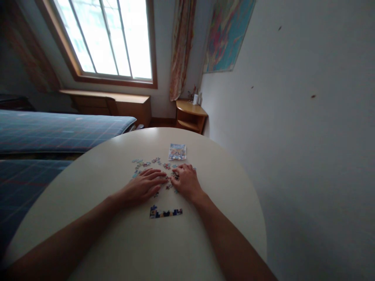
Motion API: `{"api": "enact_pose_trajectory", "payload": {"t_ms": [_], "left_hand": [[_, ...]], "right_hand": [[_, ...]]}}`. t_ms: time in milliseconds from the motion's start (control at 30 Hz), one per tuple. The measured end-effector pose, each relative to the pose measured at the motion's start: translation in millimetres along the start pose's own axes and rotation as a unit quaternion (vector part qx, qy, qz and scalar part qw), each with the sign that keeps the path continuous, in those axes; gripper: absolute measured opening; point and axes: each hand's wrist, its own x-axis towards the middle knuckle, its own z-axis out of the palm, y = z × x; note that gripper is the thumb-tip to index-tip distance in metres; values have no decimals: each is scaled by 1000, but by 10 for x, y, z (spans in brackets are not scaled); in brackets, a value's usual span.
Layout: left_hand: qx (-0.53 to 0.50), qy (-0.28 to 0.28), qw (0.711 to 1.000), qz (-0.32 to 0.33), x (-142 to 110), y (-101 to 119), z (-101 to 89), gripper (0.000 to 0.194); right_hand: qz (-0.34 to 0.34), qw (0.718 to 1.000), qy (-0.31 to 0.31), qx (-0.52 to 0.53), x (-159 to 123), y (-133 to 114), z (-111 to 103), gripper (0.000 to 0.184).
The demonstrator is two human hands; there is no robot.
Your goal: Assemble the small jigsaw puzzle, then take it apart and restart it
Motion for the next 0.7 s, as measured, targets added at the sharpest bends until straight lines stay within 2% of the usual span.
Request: {"api": "enact_pose_trajectory", "payload": {"t_ms": [267, 400, 567, 700], "left_hand": [[1, -8, 1000, -13, 9, 13, 4, 35], [14, -10, 1000, -13, 10, 29, 1, 36], [17, -1, 1000, 10, -1, 206, -32, 35], [-10, -34, 997, 62, 10, 372, -70, 37]], "right_hand": [[24, 999, -7, 27, 27, 39, 2, 21], [43, 998, -4, 34, 37, 46, 23, 23], [47, 998, -4, 33, 38, 63, 19, 24], [53, 998, -9, 41, 44, 87, 18, 21]]}}
